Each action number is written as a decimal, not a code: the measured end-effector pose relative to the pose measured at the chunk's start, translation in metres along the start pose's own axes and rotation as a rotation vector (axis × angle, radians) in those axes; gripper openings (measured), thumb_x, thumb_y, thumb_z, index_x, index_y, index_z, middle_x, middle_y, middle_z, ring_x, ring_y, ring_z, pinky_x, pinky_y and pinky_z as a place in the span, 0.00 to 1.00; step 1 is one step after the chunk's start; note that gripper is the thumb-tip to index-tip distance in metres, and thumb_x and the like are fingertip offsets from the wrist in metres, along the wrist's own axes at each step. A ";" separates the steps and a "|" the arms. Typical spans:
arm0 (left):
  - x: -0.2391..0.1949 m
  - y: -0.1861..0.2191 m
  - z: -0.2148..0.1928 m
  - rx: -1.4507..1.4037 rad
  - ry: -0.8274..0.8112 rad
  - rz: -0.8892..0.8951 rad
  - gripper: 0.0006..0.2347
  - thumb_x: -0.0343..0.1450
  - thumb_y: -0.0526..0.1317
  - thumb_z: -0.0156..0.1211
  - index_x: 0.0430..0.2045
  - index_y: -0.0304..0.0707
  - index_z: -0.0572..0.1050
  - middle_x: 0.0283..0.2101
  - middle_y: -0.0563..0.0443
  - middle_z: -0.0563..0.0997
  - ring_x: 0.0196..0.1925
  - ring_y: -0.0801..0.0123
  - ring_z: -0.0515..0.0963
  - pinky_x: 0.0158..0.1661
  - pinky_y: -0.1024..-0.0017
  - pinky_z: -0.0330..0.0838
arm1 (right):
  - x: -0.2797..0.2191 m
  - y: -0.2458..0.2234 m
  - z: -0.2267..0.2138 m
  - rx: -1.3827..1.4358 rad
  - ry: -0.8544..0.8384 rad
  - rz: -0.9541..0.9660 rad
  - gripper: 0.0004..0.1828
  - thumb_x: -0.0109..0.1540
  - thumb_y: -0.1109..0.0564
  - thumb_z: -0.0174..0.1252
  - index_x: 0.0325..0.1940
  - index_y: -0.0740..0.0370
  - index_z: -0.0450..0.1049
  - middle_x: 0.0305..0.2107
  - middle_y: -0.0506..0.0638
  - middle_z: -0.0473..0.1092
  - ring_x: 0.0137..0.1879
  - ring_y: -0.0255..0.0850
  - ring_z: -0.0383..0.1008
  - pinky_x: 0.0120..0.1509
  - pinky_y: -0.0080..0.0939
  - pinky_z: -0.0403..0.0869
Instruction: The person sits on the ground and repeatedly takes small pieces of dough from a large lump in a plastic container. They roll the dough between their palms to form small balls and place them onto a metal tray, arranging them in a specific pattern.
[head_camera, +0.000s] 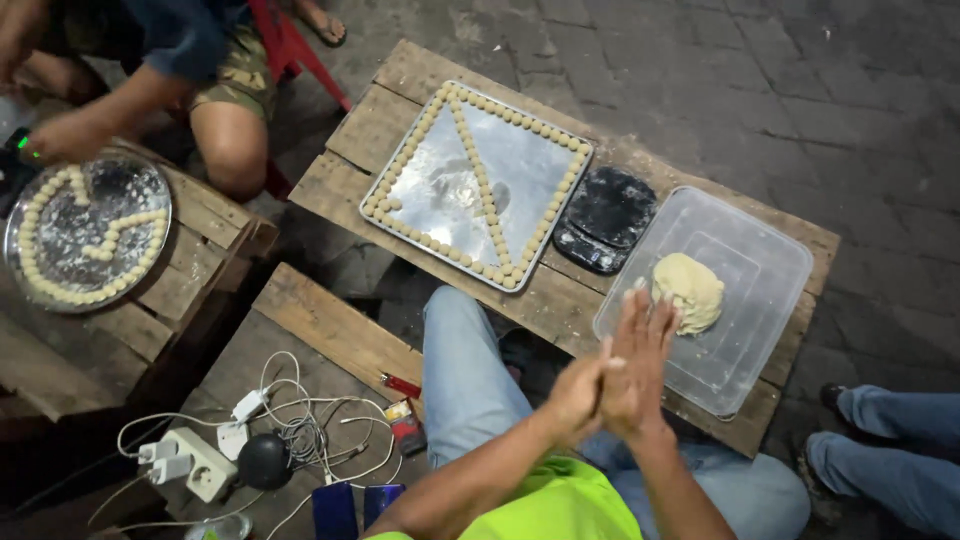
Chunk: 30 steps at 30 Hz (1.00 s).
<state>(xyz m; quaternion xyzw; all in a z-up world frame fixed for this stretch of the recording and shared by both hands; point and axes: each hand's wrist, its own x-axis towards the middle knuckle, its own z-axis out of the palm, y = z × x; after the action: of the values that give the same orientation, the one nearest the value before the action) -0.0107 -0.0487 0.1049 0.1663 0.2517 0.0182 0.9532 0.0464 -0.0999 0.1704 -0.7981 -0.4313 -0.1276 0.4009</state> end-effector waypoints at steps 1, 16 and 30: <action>-0.008 0.025 0.008 0.527 -0.218 0.424 0.21 0.77 0.57 0.44 0.54 0.39 0.62 0.56 0.43 0.69 0.58 0.60 0.70 0.58 0.63 0.67 | 0.000 -0.011 0.004 0.022 0.003 -0.037 0.34 0.77 0.37 0.15 0.84 0.52 0.34 0.81 0.45 0.28 0.86 0.44 0.21 0.88 0.60 0.23; 0.021 0.153 -0.002 0.642 0.448 0.321 0.12 0.65 0.24 0.52 0.30 0.43 0.79 0.32 0.50 0.84 0.23 0.76 0.69 0.23 0.79 0.61 | -0.103 0.040 0.031 0.318 -0.091 0.316 0.27 0.73 0.55 0.36 0.74 0.69 0.60 0.70 0.61 0.62 0.77 0.49 0.61 0.81 0.46 0.58; 0.130 0.369 -0.188 1.871 0.649 1.169 0.21 0.67 0.32 0.74 0.55 0.43 0.77 0.41 0.51 0.78 0.46 0.51 0.70 0.40 0.52 0.69 | -0.212 0.115 0.075 0.253 -0.477 1.084 0.28 0.66 0.42 0.51 0.65 0.58 0.76 0.58 0.51 0.77 0.62 0.42 0.79 0.66 0.38 0.71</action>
<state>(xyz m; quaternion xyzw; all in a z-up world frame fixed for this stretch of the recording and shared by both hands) 0.0295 0.3731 0.0104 0.8879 0.2847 0.3057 0.1928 0.0004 -0.2033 -0.0559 -0.8570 -0.0530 0.3294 0.3928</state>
